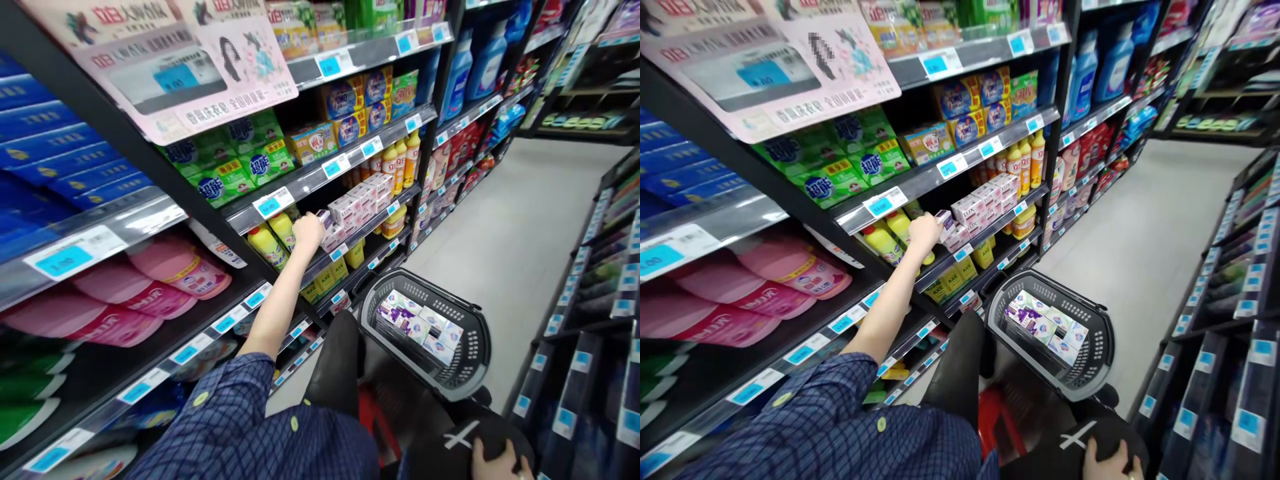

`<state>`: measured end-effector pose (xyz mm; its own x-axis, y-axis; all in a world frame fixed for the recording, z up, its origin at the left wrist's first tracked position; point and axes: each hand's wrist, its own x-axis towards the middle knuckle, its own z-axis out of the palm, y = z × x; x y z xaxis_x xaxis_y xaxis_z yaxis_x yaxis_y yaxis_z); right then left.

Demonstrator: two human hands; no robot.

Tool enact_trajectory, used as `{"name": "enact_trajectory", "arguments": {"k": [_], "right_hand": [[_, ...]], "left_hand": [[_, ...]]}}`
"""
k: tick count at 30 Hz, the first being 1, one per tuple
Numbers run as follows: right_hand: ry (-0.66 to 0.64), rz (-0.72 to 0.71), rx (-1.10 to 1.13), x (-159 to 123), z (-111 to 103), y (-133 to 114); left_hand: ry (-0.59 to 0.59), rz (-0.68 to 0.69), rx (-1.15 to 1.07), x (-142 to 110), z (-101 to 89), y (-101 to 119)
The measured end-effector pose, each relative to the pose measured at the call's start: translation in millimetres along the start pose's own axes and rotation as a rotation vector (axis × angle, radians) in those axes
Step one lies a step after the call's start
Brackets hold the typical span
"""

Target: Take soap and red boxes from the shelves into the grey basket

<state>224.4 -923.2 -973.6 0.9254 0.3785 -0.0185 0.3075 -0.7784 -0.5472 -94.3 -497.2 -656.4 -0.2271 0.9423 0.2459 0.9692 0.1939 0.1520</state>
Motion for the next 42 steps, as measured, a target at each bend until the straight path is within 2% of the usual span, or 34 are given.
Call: {"name": "enact_trajectory", "arguments": {"k": [2,3,4,6,8,9,10,12,14,17,20,24,27,29,31,34,38,40,42], "right_hand": [[-0.089,0.046,0.028,5.7,-11.0,-21.0],[-0.172,0.059,0.071,7.5,-21.7,-37.7],[-0.292,0.004,0.198,7.9,-35.9,-58.1],[-0.550,-0.138,0.601,3.7,-72.5,-106.1],[-0.829,-0.331,0.896,-5.7,-112.7,-155.5],[-0.912,-0.463,0.991,-11.6,-131.3,-177.4],[-0.967,-0.581,1.032,-17.7,-147.6,-196.0],[-1.015,-0.710,1.022,-29.4,-171.2,-220.1],[-0.981,-0.747,1.004,-38.5,-182.1,-227.7],[-0.867,-0.749,0.988,-44.4,-181.0,-223.1],[-0.807,-0.786,0.966,-45.6,-175.7,-221.0],[-0.600,-0.916,0.849,-53.1,-178.7,-233.3],[-0.446,-1.066,0.669,-62.5,-183.8,-245.7],[-0.375,-1.138,0.579,-67.9,-185.5,-251.5],[-0.325,-1.185,0.517,-71.4,-185.9,-254.4],[-0.253,-1.248,0.412,-73.5,-185.4,-254.7],[-0.149,-1.326,0.231,-75.7,-183.8,-252.9],[-0.170,-1.370,0.197,-76.4,-182.3,-252.2],[-0.241,-1.378,0.209,-74.6,-180.5,-251.8]], "left_hand": [[-0.008,0.119,-0.127,-38.6,-20.5,-4.3],[-0.060,0.195,-0.244,-60.0,-29.6,-6.2],[-0.152,0.272,-0.395,-82.2,-37.3,-7.5],[-0.440,0.394,-0.744,-125.8,-48.4,-6.9],[-0.740,0.432,-1.031,-165.2,-54.1,-1.9],[-0.849,0.428,-1.122,-182.2,-55.6,1.8],[-0.922,0.419,-1.181,-197.0,-56.4,5.6],[-0.989,0.409,-1.241,-219.1,-57.1,11.9],[-1.002,0.419,-1.261,-231.7,-57.7,14.7],[-1.010,0.445,-1.258,-238.3,-58.5,12.9],[-1.120,0.395,-1.328,-241.8,-53.5,12.0],[-1.370,0.104,-1.665,-256.4,-28.1,22.4],[-1.474,-0.163,-1.899,-273.1,-3.5,32.8],[-1.528,-0.283,-1.956,-282.6,8.8,36.6],[-1.608,-0.327,-1.937,-288.2,16.0,36.7],[-1.665,-0.241,-1.899,-289.4,19.8,30.9],[-1.561,0.045,-1.892,-283.8,21.2,16.4],[-1.547,0.141,-1.844,-282.2,22.7,9.3],[-1.567,0.121,-1.851,-283.8,24.7,3.5]]}}
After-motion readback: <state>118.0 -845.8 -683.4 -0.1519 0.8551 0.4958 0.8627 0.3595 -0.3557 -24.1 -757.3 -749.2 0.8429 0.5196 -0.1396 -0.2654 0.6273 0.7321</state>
